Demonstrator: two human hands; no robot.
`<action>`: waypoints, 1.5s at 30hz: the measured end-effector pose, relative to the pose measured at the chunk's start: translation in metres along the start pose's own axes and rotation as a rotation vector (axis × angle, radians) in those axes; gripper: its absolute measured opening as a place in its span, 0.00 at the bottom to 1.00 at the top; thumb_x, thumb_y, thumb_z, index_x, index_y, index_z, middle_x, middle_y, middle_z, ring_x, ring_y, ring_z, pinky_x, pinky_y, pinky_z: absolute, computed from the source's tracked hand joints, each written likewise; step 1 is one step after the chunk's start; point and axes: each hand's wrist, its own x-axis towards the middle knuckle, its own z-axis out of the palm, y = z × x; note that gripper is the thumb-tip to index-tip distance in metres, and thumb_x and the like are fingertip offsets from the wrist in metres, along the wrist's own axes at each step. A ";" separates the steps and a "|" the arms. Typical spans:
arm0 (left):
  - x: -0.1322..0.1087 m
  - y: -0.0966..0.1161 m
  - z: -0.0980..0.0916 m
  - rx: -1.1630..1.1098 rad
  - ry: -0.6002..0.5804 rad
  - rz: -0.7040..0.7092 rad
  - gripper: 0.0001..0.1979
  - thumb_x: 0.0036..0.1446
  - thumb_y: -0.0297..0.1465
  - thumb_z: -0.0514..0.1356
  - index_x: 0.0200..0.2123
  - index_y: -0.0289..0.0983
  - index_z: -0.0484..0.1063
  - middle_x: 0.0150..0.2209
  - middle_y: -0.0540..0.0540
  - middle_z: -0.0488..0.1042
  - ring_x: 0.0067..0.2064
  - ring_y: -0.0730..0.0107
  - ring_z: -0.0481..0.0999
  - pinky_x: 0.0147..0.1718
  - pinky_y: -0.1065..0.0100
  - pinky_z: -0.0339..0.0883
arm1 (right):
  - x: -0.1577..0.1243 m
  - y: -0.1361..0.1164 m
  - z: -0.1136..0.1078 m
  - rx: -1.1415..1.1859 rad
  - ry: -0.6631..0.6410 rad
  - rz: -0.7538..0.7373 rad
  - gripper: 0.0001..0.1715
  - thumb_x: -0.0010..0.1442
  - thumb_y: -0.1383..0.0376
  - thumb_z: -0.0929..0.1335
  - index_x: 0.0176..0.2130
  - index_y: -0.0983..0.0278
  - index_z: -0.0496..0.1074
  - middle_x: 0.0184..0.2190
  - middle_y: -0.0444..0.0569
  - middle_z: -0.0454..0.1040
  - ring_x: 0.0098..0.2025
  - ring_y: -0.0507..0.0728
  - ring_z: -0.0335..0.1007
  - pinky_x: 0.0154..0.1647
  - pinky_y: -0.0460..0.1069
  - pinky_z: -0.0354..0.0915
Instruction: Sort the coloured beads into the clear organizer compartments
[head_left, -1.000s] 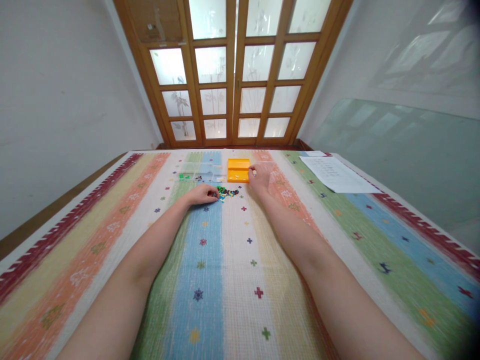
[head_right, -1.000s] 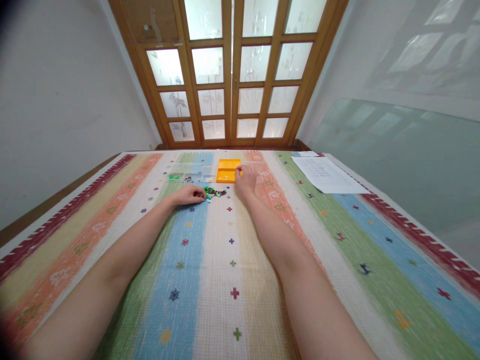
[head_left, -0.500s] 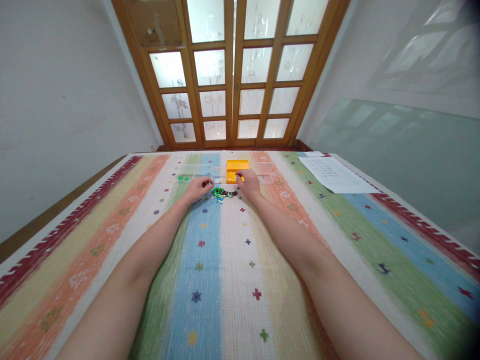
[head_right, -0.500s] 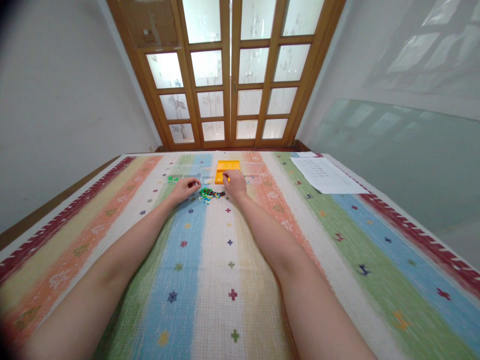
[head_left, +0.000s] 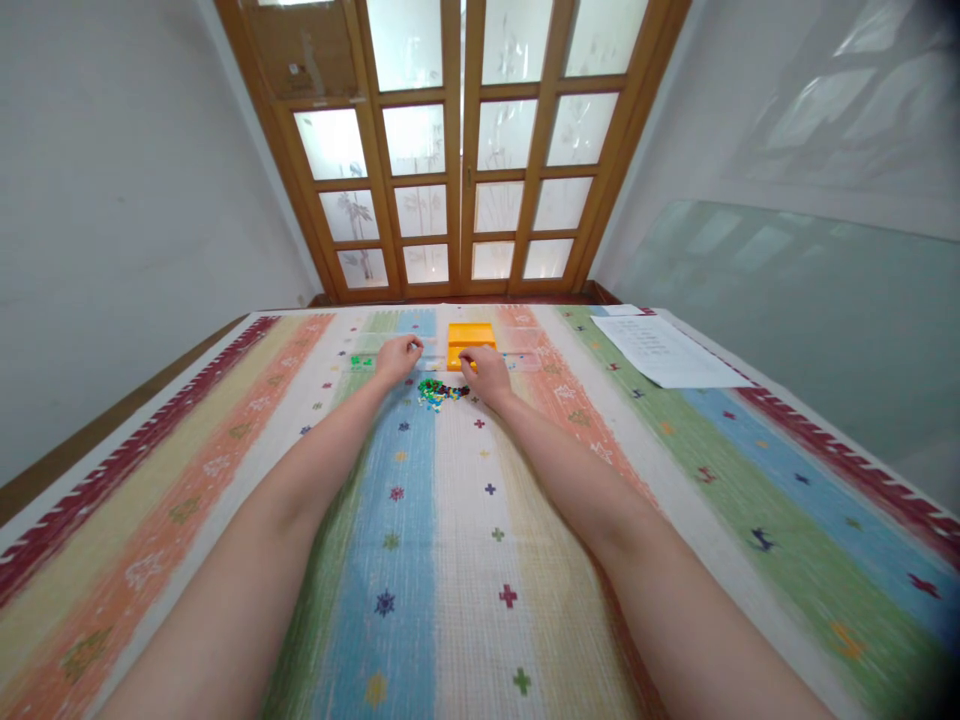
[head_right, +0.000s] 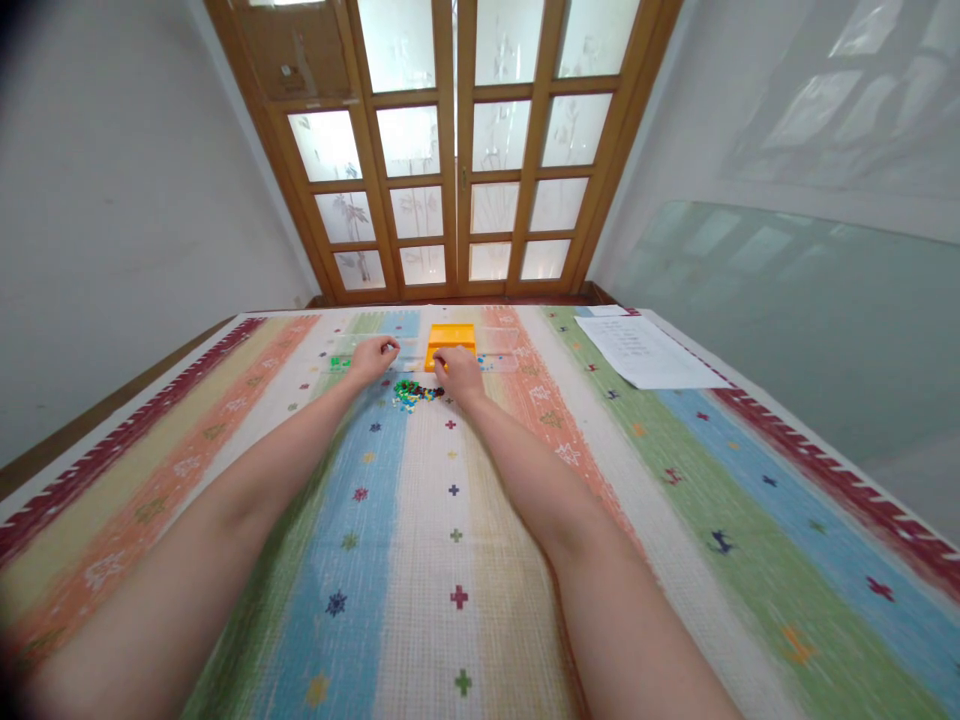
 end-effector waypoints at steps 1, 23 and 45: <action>0.000 0.000 0.000 -0.003 0.002 -0.004 0.12 0.61 0.31 0.60 0.43 0.37 0.82 0.30 0.47 0.76 0.33 0.64 0.70 0.34 0.66 0.58 | 0.000 0.000 0.000 0.000 -0.003 0.002 0.11 0.68 0.68 0.67 0.44 0.62 0.80 0.42 0.53 0.81 0.46 0.63 0.72 0.51 0.55 0.64; -0.049 -0.019 0.005 -0.167 0.058 -0.052 0.13 0.64 0.34 0.57 0.44 0.39 0.80 0.28 0.49 0.77 0.33 0.65 0.75 0.37 0.67 0.64 | -0.010 -0.065 0.009 -0.104 -0.380 -0.509 0.10 0.68 0.67 0.70 0.48 0.59 0.80 0.48 0.53 0.76 0.54 0.63 0.64 0.55 0.56 0.59; -0.052 -0.013 0.008 -0.106 0.009 0.002 0.14 0.64 0.33 0.56 0.45 0.39 0.81 0.32 0.47 0.79 0.35 0.64 0.75 0.38 0.66 0.63 | -0.012 -0.061 0.019 -0.004 -0.423 -0.350 0.06 0.66 0.66 0.72 0.44 0.60 0.81 0.46 0.52 0.77 0.55 0.62 0.66 0.57 0.57 0.61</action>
